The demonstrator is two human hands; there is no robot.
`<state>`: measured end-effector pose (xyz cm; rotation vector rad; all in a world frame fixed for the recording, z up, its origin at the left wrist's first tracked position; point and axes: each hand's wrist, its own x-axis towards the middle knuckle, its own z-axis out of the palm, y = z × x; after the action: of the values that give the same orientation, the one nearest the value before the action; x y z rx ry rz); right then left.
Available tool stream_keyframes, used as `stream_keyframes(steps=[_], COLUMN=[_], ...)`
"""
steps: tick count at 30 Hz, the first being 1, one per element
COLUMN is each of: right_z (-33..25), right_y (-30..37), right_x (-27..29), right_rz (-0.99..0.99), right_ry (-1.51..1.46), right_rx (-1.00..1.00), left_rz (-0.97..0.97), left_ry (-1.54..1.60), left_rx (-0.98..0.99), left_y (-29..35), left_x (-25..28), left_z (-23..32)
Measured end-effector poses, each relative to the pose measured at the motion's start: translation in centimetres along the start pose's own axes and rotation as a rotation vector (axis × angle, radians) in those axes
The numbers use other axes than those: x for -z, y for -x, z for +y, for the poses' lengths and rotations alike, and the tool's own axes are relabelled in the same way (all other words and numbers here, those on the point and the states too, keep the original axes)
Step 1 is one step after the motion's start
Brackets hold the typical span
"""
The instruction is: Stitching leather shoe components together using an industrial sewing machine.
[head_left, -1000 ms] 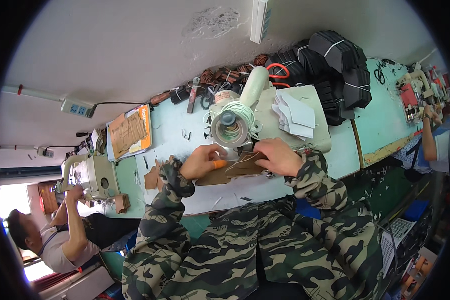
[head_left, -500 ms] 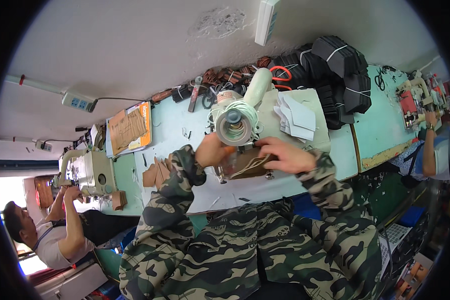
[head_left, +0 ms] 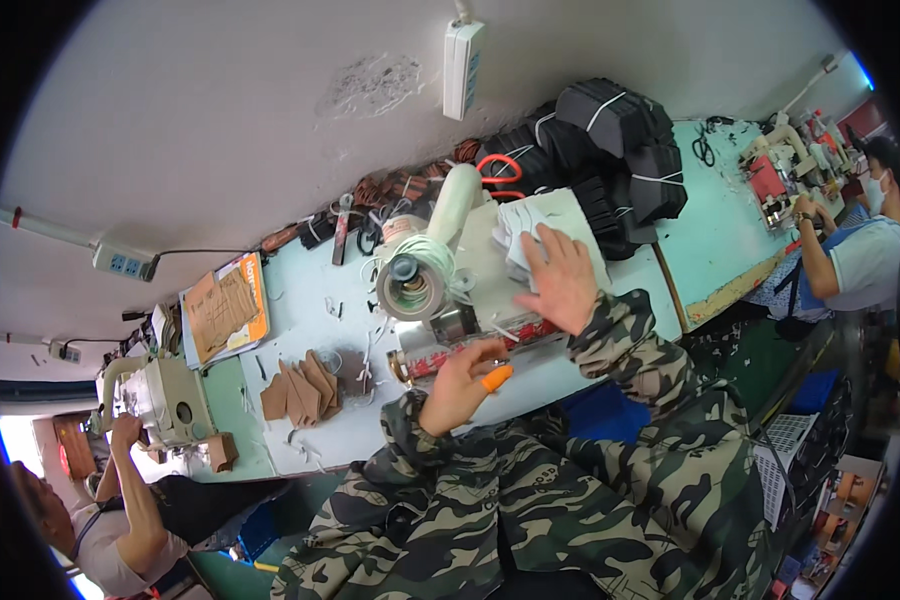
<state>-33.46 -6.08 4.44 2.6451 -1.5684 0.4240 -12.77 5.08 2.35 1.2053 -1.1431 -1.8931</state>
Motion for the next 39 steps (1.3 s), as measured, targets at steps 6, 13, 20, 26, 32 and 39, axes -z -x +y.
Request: stream_keyframes(steps=[6, 13, 20, 26, 32, 39], right_z=[0.9, 7.8, 6.7, 7.5, 7.0, 7.7], right_y=[-0.7, -4.9, -3.7, -2.1, -1.6, 0.6], right_x=[-2.0, 1.2, 0.9, -0.2, 1.6, 0.5], right_rz=[-0.050, -0.292, -0.412, -0.239, -0.259, -0.141], right_ry=[0.106, -0.301, -0.255, -0.370, -0.415, -0.505], right_rx=[0.000, -0.177, -0.062, 0.017, 0.071, 0.187], left_rz=[0.302, 0.026, 0.505, 0.542, 0.453, 0.634], left_ry=[0.340, 0.718, -0.828, -0.993, -1.138, -1.128], left_rx=[-0.154, -0.176, -0.665, -0.616, -0.541, -0.720], left_y=[-7.5, -10.1, -12.3, -11.8, -11.7, -10.7], left_x=[-3.0, -2.5, -2.4, -3.2, -2.7, -4.4], left_z=[1.0, 4.3, 2.6, 2.3, 1.4, 3.6])
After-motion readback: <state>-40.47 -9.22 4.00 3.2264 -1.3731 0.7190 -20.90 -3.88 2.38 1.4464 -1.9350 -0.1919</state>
